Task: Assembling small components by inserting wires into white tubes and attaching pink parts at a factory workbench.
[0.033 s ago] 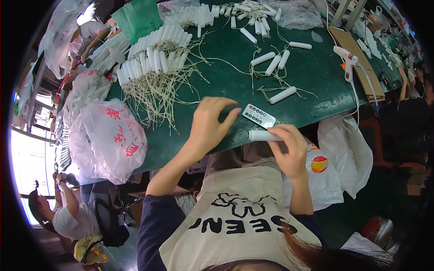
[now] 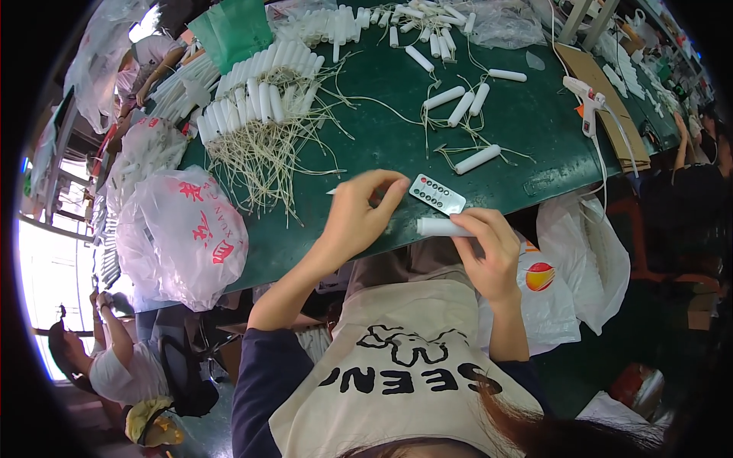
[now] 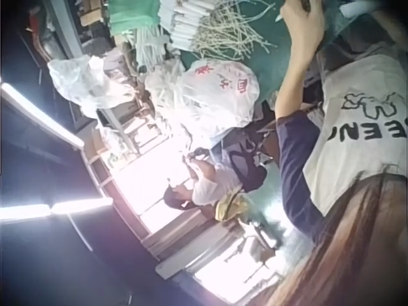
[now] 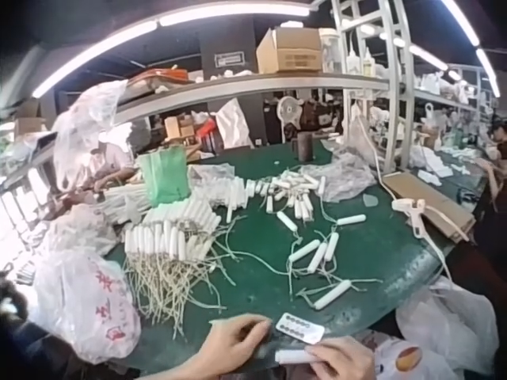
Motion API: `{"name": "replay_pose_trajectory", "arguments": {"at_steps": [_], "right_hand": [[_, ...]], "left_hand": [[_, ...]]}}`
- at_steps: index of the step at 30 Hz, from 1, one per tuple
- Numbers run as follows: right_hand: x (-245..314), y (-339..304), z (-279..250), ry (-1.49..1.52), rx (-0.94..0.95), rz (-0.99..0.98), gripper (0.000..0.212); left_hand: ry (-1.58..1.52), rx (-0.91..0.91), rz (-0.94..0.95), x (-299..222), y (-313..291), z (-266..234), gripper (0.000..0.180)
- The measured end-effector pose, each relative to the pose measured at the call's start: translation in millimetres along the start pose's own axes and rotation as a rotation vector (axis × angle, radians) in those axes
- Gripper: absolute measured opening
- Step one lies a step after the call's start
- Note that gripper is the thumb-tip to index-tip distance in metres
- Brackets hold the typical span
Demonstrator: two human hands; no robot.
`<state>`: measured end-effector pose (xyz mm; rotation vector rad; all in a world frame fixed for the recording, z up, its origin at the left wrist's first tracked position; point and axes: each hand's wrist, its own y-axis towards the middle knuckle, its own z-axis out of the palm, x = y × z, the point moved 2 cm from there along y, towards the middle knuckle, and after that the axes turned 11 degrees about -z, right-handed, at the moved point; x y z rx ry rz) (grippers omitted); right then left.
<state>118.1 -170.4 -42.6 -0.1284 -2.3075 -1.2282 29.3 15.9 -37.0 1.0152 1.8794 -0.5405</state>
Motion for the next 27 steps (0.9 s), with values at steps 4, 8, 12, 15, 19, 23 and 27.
{"name": "replay_pose_trajectory", "arguments": {"at_steps": [4, 8, 12, 15, 19, 23, 27], "right_hand": [[15.5, 11.7, 2.3, -0.274, 0.065, -0.203, 0.037], [14.1, 11.0, -1.5, -0.321, 0.081, -0.221, 0.036], [10.0, 9.3, -3.9, -0.341, 0.042, -0.197, 0.03], [16.6, 13.3, 4.5, -0.313, 0.071, -0.254, 0.035], [17.2, 16.5, 3.6, -0.367, 0.071, -0.292, 0.036], [13.4, 16.0, 3.8, -0.379, 0.035, -0.322, 0.034], [12.3, 12.7, 10.6, -0.23, -0.01, -0.08, 0.034]], "left_hand": [[-0.505, 0.612, -0.55, -9.6, -8.8, 19.1, 0.056], [-0.488, 0.665, -0.538, -0.3, -6.3, 18.6, 0.049], [-0.434, 0.607, -0.554, 5.2, -4.7, 16.8, 0.047], [-0.494, 0.562, -0.579, -3.6, -8.3, 20.5, 0.047], [-0.46, 0.555, -0.631, 0.2, -9.3, 16.6, 0.046], [-0.395, 0.6, -0.609, 17.5, -7.7, 9.7, 0.043], [-0.702, 0.624, -0.433, 19.7, -16.4, 5.7, 0.039]]}}
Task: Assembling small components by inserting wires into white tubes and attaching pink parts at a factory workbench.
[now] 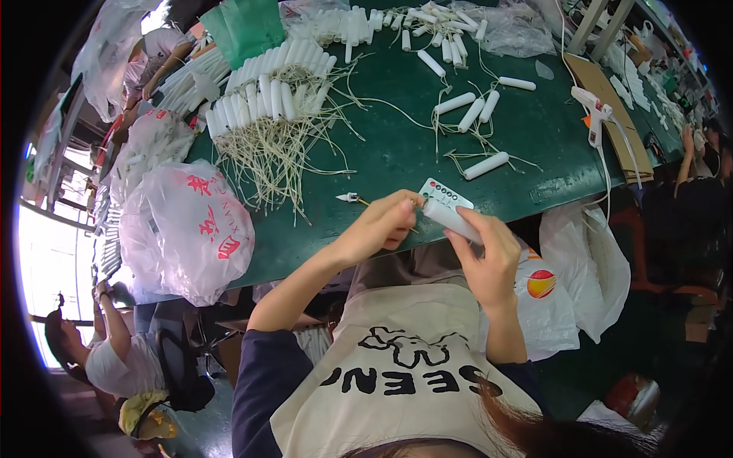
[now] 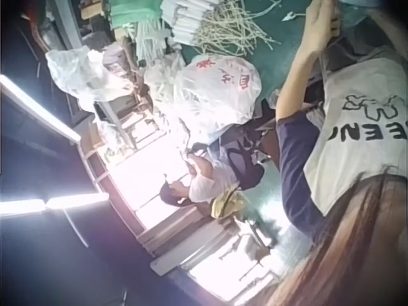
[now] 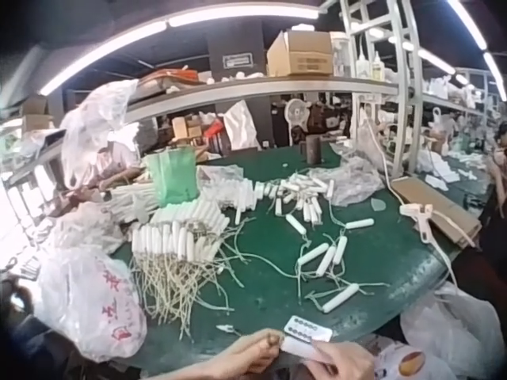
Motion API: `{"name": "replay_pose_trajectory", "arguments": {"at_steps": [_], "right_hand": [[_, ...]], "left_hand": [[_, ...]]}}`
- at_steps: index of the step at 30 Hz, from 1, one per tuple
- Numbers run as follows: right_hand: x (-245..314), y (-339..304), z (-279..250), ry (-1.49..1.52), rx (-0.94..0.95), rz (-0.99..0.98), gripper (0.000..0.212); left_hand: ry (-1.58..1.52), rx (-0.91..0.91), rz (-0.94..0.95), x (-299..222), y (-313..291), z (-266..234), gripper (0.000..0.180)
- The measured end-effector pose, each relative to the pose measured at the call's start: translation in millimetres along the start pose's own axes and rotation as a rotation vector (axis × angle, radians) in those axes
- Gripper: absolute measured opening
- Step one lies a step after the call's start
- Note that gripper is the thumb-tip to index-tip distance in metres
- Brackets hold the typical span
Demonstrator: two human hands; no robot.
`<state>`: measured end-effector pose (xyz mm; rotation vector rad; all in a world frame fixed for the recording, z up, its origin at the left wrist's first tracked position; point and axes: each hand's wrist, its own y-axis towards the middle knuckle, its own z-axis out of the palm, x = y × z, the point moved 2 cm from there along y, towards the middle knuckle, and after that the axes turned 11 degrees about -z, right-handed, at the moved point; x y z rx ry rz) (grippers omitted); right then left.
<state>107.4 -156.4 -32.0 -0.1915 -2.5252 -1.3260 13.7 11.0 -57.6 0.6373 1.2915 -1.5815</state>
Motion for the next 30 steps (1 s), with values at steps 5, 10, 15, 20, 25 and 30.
{"name": "replay_pose_trajectory", "arguments": {"at_steps": [5, 10, 15, 20, 25, 30], "right_hand": [[12.2, -10.0, 20.2, 0.442, 0.092, 0.33, 0.052], [10.0, -1.3, 21.4, 0.699, 0.049, 0.257, 0.059], [-9.8, -0.2, 15.8, 0.521, -0.031, 0.278, 0.032], [-7.4, 2.7, 17.9, 0.455, 0.08, 0.293, 0.022], [-8.1, 1.3, 16.4, 0.386, 0.143, 0.315, 0.017], [-16.5, -6.4, 12.1, 0.309, 0.121, 0.366, 0.016]], "left_hand": [[0.293, -0.069, 0.286, -7.2, -16.1, 8.7, 0.028], [0.414, -0.235, 0.36, -23.6, -40.2, -12.2, 0.021], [0.673, -1.008, 0.478, -106.5, -79.4, -55.1, 0.034], [1.047, -1.436, 0.185, -148.3, -67.6, -148.9, 0.054], [1.116, -1.622, -0.049, -148.8, -53.1, -229.6, 0.057], [1.138, -1.552, -0.354, -154.7, -65.9, -256.1, 0.057]]}}
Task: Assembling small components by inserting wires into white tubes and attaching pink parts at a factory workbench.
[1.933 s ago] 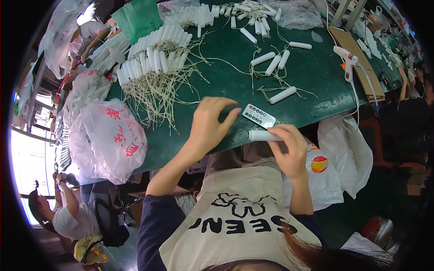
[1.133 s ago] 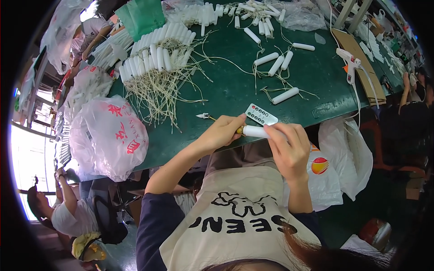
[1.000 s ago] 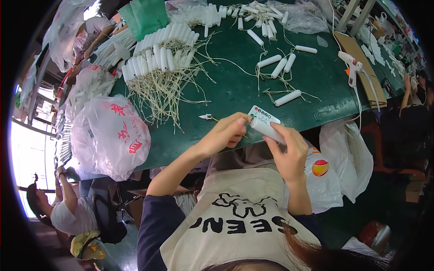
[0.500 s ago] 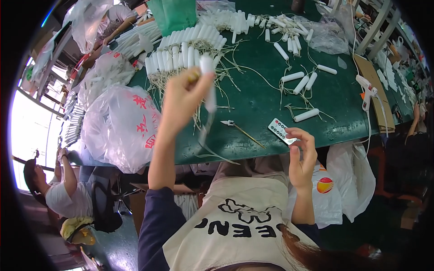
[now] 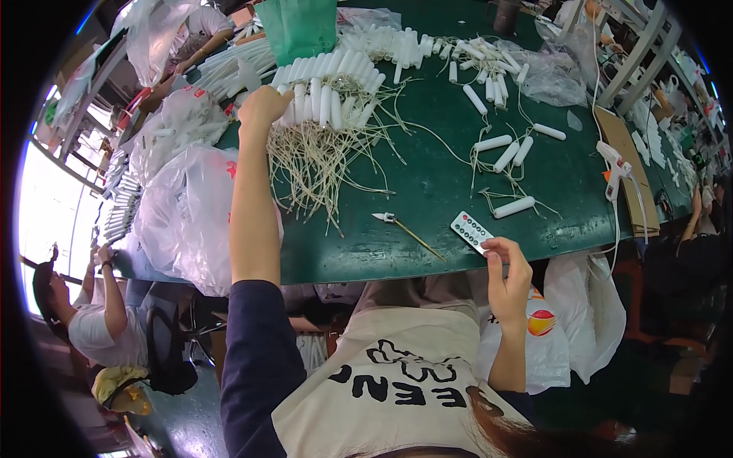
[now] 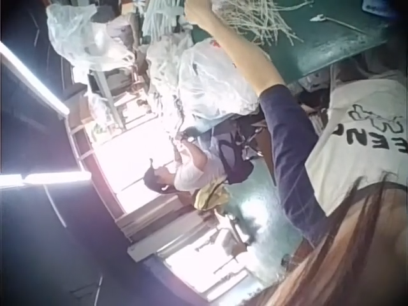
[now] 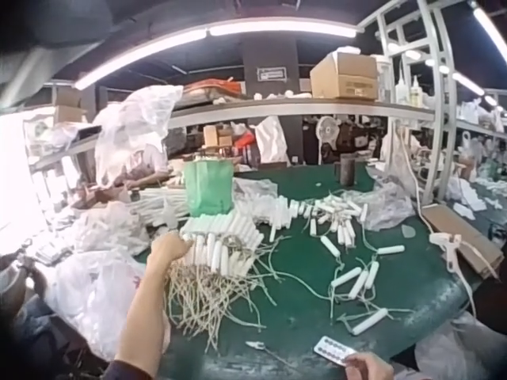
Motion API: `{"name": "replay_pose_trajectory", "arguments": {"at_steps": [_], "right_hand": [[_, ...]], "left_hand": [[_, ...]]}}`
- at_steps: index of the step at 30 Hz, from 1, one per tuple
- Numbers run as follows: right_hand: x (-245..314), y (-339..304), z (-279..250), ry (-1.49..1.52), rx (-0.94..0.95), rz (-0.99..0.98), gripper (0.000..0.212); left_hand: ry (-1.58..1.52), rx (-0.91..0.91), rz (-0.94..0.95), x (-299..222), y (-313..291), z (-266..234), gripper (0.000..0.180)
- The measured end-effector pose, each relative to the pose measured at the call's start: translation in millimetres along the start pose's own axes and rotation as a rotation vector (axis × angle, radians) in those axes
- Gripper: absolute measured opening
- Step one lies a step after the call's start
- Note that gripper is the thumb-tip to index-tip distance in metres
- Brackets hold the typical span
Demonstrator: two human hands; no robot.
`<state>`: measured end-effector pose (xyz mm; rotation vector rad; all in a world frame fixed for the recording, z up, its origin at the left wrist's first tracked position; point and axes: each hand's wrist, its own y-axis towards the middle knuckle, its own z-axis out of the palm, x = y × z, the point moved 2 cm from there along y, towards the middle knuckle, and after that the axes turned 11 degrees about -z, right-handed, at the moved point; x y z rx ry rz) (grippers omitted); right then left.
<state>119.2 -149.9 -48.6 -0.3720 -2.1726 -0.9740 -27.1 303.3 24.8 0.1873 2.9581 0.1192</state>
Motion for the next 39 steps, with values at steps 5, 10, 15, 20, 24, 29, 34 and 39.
{"name": "replay_pose_trajectory", "arguments": {"at_steps": [5, 10, 15, 20, 24, 29, 34, 39], "right_hand": [[-5.7, -2.5, -0.5, -0.019, 0.011, 0.028, 0.016], [-7.6, -2.1, 3.3, 0.003, 0.021, 0.055, 0.017], [-6.9, -4.0, -1.4, -0.013, 0.02, 0.043, 0.02], [-9.2, -6.1, -3.4, -0.037, 0.033, 0.053, 0.02], [-7.1, -7.1, -5.3, -0.038, 0.025, 0.05, 0.02], [-7.8, -7.0, -3.1, -0.038, 0.042, 0.068, 0.017], [-7.1, -2.7, 1.6, -0.011, 0.027, 0.057, 0.015], [-10.6, -0.2, 3.6, -0.015, -0.014, 0.027, 0.012]], "left_hand": [[0.015, -0.124, -0.14, 26.7, 23.0, -12.0, 0.05], [0.072, -0.255, -0.161, 45.8, 39.4, -3.4, 0.044], [0.079, -0.309, -0.076, 46.4, 45.7, 18.2, 0.046], [-0.021, -0.274, -0.127, 54.5, 51.7, 31.7, 0.05], [-0.055, -0.255, -0.155, 54.9, 54.2, 34.3, 0.051], [-0.173, -0.347, -0.117, 34.8, 47.5, 7.5, 0.046], [-0.324, -0.367, 0.36, -38.9, -4.9, -13.6, 0.037], [-0.369, 0.048, 0.855, -132.0, -137.3, 28.5, 0.033]]}}
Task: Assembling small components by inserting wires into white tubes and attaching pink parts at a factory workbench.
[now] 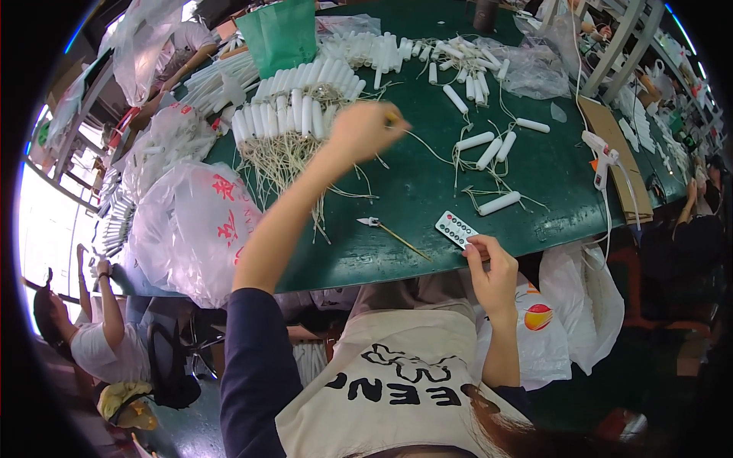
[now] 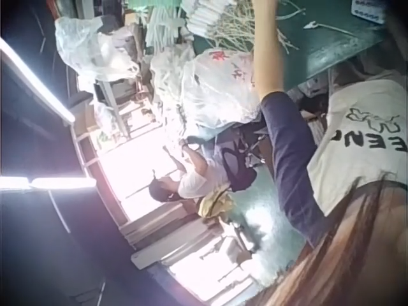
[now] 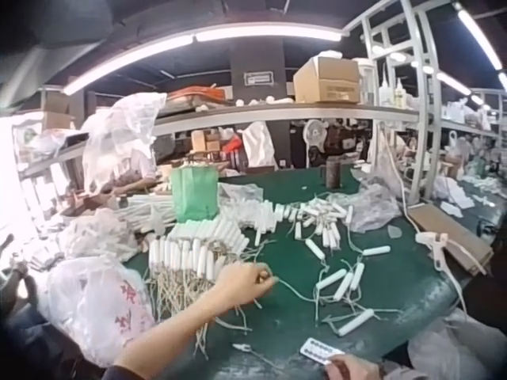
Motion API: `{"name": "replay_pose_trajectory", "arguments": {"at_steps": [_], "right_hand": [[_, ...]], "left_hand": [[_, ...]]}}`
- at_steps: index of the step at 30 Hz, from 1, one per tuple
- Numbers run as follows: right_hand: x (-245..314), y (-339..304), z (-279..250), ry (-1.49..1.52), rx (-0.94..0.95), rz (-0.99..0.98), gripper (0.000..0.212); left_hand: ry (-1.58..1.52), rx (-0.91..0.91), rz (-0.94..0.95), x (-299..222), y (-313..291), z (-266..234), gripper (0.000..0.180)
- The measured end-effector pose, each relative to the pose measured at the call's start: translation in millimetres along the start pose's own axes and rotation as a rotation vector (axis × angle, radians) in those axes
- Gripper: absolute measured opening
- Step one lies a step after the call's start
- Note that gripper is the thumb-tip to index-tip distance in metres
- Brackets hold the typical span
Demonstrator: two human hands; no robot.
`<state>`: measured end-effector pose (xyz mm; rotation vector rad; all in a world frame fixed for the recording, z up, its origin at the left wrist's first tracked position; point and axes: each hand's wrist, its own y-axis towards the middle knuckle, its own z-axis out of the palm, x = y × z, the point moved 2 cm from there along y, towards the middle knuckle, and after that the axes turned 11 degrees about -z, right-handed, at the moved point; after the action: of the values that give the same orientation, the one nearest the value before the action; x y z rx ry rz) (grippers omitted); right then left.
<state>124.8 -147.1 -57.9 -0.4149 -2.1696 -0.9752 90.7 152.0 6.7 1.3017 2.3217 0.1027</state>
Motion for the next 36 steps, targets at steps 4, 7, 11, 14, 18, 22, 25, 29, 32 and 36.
{"name": "replay_pose_trajectory", "arguments": {"at_steps": [4, 7, 11, 14, 18, 22, 25, 29, 32, 36], "right_hand": [[-5.2, -4.3, -5.1, -0.027, -0.024, 0.019, 0.011], [-11.1, -9.5, -11.6, -0.066, -0.06, 0.038, 0.01], [-15.2, -10.7, -23.4, -0.083, -0.123, 0.074, 0.011], [-17.7, -11.3, -30.6, -0.085, -0.154, 0.09, 0.011], [-20.3, -13.1, -41.1, -0.06, -0.24, 0.083, 0.009], [-21.1, -16.7, -57.8, 0.077, -0.328, 0.083, 0.014], [-6.7, -11.6, -68.2, 0.345, -0.447, -0.116, 0.032], [17.7, -1.7, -65.8, 0.414, -0.596, -0.3, 0.047], [15.4, -4.4, -70.3, 0.308, -0.503, -0.348, 0.042], [32.7, -4.6, -79.0, 0.422, -0.657, -0.519, 0.034]], "left_hand": [[-0.099, 0.126, 0.211, -59.2, -17.3, 65.5, 0.031], [-0.173, 0.183, 0.287, -96.6, -30.3, 89.0, 0.034], [0.027, 0.205, 0.394, -128.4, -41.8, 106.8, 0.039], [0.069, 0.184, 0.35, -129.0, -37.5, 117.5, 0.034], [-0.369, 0.125, 0.066, -120.5, -20.9, 84.9, 0.034], [-0.907, 0.172, -0.009, -139.8, -36.6, 12.8, 0.032], [-0.858, 0.312, 0.058, -156.8, -76.0, -19.8, 0.027], [-0.633, 0.219, 0.521, -170.5, -107.2, -13.8, 0.022], [-0.632, 0.283, 0.531, -171.2, -112.9, -9.2, 0.027], [-0.78, 0.451, 0.338, -156.8, -106.2, -16.7, 0.039]]}}
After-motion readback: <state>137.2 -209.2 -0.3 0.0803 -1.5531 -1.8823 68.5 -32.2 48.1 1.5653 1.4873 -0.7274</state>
